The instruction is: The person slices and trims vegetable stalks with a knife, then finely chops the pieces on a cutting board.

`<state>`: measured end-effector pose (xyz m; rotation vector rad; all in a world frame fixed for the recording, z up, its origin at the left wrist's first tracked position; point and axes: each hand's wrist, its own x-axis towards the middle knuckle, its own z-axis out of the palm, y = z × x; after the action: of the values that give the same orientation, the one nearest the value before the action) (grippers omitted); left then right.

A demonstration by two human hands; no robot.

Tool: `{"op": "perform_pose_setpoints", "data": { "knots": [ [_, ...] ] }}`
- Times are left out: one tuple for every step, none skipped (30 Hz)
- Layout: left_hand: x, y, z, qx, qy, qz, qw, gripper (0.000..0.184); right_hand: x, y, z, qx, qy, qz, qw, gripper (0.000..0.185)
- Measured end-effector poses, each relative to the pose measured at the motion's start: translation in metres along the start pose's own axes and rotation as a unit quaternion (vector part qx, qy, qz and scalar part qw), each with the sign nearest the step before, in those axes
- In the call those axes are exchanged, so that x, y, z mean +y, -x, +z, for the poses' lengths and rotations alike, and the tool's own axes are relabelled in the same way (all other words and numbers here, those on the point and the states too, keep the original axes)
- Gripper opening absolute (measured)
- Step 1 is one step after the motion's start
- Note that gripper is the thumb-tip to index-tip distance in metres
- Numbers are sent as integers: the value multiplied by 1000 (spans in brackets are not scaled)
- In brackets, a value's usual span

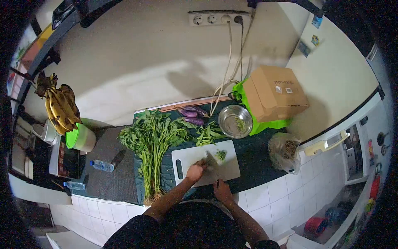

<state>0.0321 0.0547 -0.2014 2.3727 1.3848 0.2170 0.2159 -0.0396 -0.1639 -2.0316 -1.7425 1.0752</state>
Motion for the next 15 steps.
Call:
{"op": "perform_pose_setpoints", "data": {
  "knots": [
    [-1, 1, -1, 1, 0, -4, 1000, 41, 1, -1, 1, -20, 24, 26, 999, 44],
    [-2, 0, -1, 11, 17, -4, 1000, 40, 3, -3, 1, -21, 25, 23, 999, 44],
    [0, 1, -2, 19, 36, -5, 999, 38, 4, -2, 2, -32, 36, 34, 998, 45],
    [1, 0, -4, 18, 36, -7, 999, 38, 5, -2, 3, -41, 46, 46, 997, 47],
    [1, -1, -5, 23, 38, -12, 999, 36, 7, -1, 4, -44, 46, 46, 997, 47],
    [1, -2, -4, 28, 40, -16, 999, 33, 7, 1, 3, -49, 37, 68, 996, 48],
    [1, -3, -3, 27, 40, -16, 999, 33, 7, 1, 2, -54, 29, 89, 994, 50],
    [0, -5, -2, 10, 20, -22, 1000, 31, 6, 2, 2, -54, 28, 89, 994, 50],
    [-2, -6, 1, -9, -1, -28, 1000, 29, 9, 4, 5, -44, 29, 91, 994, 50],
    [-5, -7, 5, -10, -2, -28, 1000, 29, 11, 6, 8, -34, 30, 94, 995, 51],
    [-7, -8, 10, 4, 13, -28, 1000, 28, 15, 8, 10, -34, 29, 94, 995, 51],
    [-7, -8, 10, 18, 28, -28, 999, 27, 16, 10, 9, -36, 51, 48, 997, 52],
    [-6, -7, 10, 17, 28, -26, 999, 27, 17, 11, 9, -36, 62, 25, 997, 53],
    [-6, -7, 10, 19, 35, -34, 999, 25, 18, 12, 9, -36, 74, 3, 997, 54],
    [-5, -7, 10, 21, 42, -42, 998, 24, 17, 13, 10, -43, 48, 50, 997, 52]
  ]
}}
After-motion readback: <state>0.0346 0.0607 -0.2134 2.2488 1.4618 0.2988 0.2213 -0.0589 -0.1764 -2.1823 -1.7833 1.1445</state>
